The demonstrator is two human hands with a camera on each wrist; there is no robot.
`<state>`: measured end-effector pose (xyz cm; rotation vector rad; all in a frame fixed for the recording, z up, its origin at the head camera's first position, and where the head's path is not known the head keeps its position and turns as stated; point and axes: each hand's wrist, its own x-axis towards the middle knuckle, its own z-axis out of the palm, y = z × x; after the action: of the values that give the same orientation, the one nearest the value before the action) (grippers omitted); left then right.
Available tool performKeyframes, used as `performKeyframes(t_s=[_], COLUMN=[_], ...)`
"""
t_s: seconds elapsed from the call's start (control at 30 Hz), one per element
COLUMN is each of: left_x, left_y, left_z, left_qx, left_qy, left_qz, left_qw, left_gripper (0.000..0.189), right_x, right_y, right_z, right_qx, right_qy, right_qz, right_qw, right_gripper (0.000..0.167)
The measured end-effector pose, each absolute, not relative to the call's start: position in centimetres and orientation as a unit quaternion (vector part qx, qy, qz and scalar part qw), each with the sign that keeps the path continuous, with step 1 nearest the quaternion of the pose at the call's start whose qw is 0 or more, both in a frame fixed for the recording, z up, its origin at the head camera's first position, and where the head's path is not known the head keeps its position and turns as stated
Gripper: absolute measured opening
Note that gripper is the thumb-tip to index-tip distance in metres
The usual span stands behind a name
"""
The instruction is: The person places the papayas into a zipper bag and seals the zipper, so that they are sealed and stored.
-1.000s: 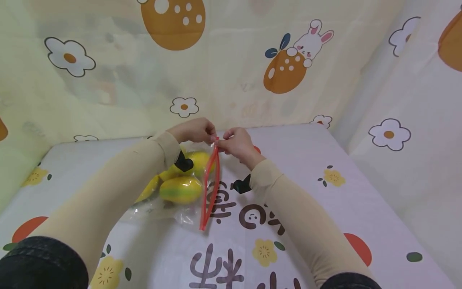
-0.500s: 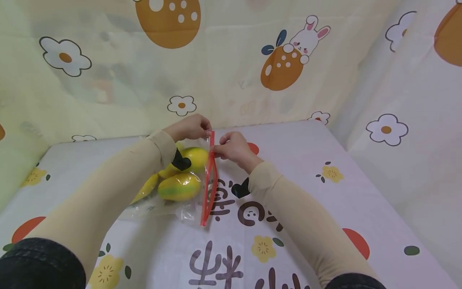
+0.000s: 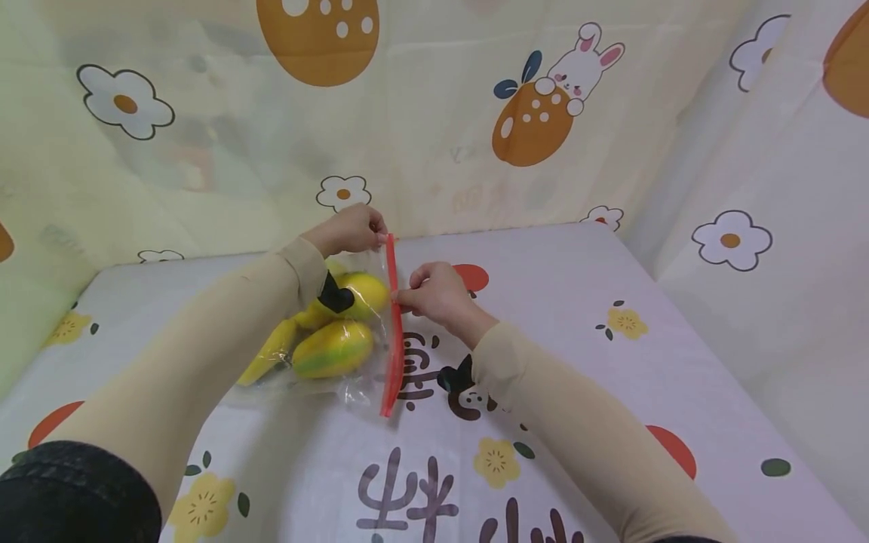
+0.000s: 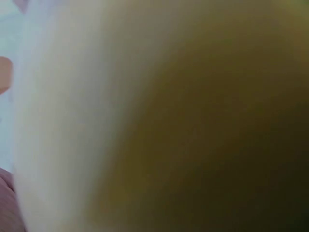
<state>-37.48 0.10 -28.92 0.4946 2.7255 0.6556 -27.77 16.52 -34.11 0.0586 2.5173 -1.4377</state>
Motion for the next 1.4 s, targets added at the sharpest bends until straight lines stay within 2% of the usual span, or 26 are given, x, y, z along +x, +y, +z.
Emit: performKeyframes(t_s=[0.4,1.07,1.3,1.4], left_x=[-37.9,-37.4,-36.9,-36.6], left_y=[0.1,0.3,0.4,0.4], left_z=[-28.9,-28.4,-28.4,-28.7], left_qx=[0.185,0.177,0.177,0.190], left_qy=[0.951,0.950,0.949,0.947], left_qz=[0.216,0.228,0.229,0.220], left_qw=[0.123,0.122,0.127,0.137], left_gripper=[0.019,0.017,0.018,0.021], right_x=[-23.9,-17.0,-16.1,-16.2], right_y=[17.5,19.2,19.4,19.5], right_z=[-34.9,-36.4,-36.7,-37.2], right_qx=[0.012,-0.035,-0.025,-0.030], right_qy=[0.846,0.824,0.825,0.820], right_qz=[-0.512,-0.529,-0.524,-0.525], right_qw=[0.145,0.201,0.212,0.228], right_gripper=[0.028,0.029,0.025,0.031])
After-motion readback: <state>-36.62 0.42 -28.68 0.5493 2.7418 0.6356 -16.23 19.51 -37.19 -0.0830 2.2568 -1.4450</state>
